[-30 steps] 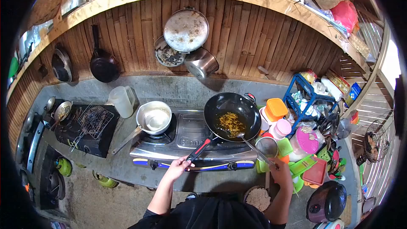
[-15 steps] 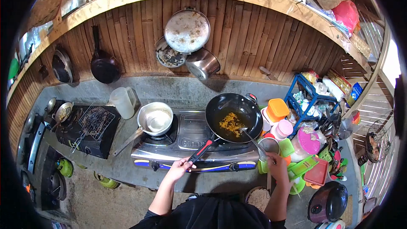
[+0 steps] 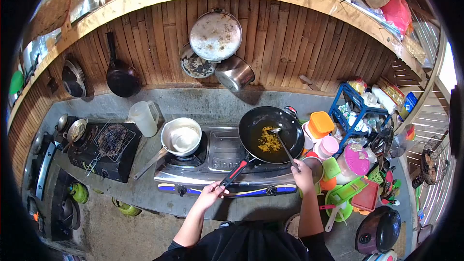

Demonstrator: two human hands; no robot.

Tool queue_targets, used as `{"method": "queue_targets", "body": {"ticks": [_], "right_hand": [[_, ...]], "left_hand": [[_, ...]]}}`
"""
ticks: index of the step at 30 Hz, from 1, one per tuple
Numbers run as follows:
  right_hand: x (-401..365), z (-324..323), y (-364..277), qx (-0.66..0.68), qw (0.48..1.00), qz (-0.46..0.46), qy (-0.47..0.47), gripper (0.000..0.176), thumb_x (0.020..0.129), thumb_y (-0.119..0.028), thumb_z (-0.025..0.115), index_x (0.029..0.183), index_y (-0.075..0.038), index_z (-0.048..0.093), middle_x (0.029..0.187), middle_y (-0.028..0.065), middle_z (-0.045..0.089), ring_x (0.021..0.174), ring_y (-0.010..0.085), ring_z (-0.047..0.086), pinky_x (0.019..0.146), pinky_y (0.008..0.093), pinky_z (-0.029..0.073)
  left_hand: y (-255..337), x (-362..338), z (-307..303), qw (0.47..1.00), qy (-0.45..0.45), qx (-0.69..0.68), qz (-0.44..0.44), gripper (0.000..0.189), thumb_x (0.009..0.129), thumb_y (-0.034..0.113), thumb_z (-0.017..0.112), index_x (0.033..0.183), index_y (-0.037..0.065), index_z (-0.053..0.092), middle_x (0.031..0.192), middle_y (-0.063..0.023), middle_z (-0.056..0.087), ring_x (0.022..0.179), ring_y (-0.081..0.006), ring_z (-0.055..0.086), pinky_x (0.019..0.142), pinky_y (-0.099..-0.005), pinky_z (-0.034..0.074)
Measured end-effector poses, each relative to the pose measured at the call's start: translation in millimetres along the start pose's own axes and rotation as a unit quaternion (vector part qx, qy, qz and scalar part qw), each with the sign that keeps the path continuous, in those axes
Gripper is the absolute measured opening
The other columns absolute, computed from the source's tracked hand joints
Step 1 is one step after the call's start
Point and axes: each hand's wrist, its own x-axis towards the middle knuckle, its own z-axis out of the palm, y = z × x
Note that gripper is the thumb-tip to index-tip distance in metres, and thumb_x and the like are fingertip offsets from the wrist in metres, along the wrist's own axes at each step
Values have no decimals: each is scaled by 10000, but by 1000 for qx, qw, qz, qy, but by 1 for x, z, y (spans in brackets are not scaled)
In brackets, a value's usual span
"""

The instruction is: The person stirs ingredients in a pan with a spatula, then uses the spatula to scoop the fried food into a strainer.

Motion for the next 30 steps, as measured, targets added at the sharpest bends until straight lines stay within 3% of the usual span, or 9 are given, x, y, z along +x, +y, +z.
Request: {"method": "queue_targets", "body": {"ticks": [3,5,7,11,15,17,19,23,30], "right_hand": [[-3,1,-11,49,997,53,-39,293,763,-131,600,1040,-45,561,843,198,618,793,298,618,713,347,464],[-8,-6,-19,10,995,66,-72,300,764,-89,591,1059,-41,567,854,169,628,746,210,609,683,299,463],[-14,-12,-14,-9,997,38,-66,294,759,-86,592,1048,-39,573,848,162,630,746,212,610,686,299,464],[-30,-38,-15,-36,997,-11,-68,298,743,-93,588,1037,-50,578,832,184,622,778,297,619,705,343,468],[-47,-70,-36,-20,997,-32,-69,263,741,-92,585,996,-31,596,823,181,623,775,295,619,702,343,469],[-54,-88,-66,-32,990,102,-87,279,733,-77,604,1008,-32,594,855,142,626,772,200,602,693,302,460],[-57,-98,-66,-43,991,94,-80,270,735,-71,601,1001,-26,596,837,134,624,756,188,595,684,300,457],[-58,-109,-55,-61,997,27,-28,258,737,-101,596,983,-25,603,720,175,598,617,217,580,605,316,450],[-51,-109,-64,-48,997,57,-15,247,743,-109,594,978,-34,603,651,164,567,578,217,556,564,331,432]], "left_hand": [[1,-2,1,1000,1,-10,-4,310,879,115,473,1171,9,482,836,-45,627,771,-96,573,654,-220,446],[1,-3,1,1000,1,-17,-6,318,879,116,474,1179,9,473,838,-47,627,774,-96,575,652,-220,447],[0,-3,0,1000,0,-16,9,353,877,138,483,1214,39,449,837,-20,627,718,-54,537,643,-189,427],[7,-5,4,1000,8,-17,-2,364,876,142,485,1224,44,439,831,-18,629,703,-50,529,635,-183,420],[4,-2,5,1000,6,-27,1,371,878,149,485,1231,49,431,823,-20,630,670,-48,512,630,-182,414],[2,-1,5,1000,2,-28,3,369,880,156,485,1230,50,432,821,-21,628,661,-49,507,630,-184,414],[2,0,5,1000,-4,-28,0,340,887,117,469,1211,17,436,893,-40,604,801,-93,579,638,-215,444],[7,1,9,1000,1,-17,-6,339,887,120,472,1208,18,438,894,-40,604,796,-93,575,638,-216,442],[3,2,10,1000,10,-26,-1,335,887,172,484,1200,57,452,848,-40,619,744,-74,549,651,-203,429]]}}
